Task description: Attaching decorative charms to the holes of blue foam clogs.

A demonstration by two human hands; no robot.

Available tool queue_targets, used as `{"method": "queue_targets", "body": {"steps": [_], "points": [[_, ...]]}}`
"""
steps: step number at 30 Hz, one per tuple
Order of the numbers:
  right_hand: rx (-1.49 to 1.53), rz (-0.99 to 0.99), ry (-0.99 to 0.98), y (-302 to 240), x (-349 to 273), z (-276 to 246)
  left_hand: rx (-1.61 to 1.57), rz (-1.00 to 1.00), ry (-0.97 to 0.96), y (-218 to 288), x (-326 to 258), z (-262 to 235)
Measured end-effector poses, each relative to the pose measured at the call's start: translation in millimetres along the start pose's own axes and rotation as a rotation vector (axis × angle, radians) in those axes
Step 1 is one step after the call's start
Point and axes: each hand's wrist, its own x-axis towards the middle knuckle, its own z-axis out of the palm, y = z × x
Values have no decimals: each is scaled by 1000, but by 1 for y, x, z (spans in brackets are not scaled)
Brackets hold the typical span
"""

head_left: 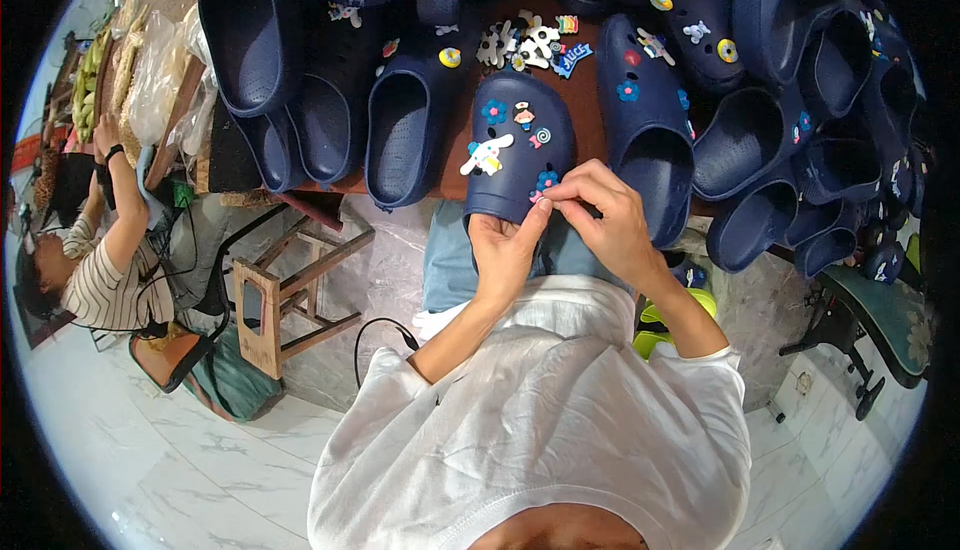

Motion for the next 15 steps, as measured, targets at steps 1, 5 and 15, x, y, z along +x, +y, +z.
{"method": "queue_targets", "body": {"steps": [1, 5, 15], "points": [[1, 2, 1, -1, 1, -2, 20, 3, -2, -1, 0, -1], [-9, 4, -75, -6, 10, -12, 56, 18, 42, -7, -3, -4], [31, 46, -135, -7, 13, -15, 42, -1, 36, -5, -5, -2]]}}
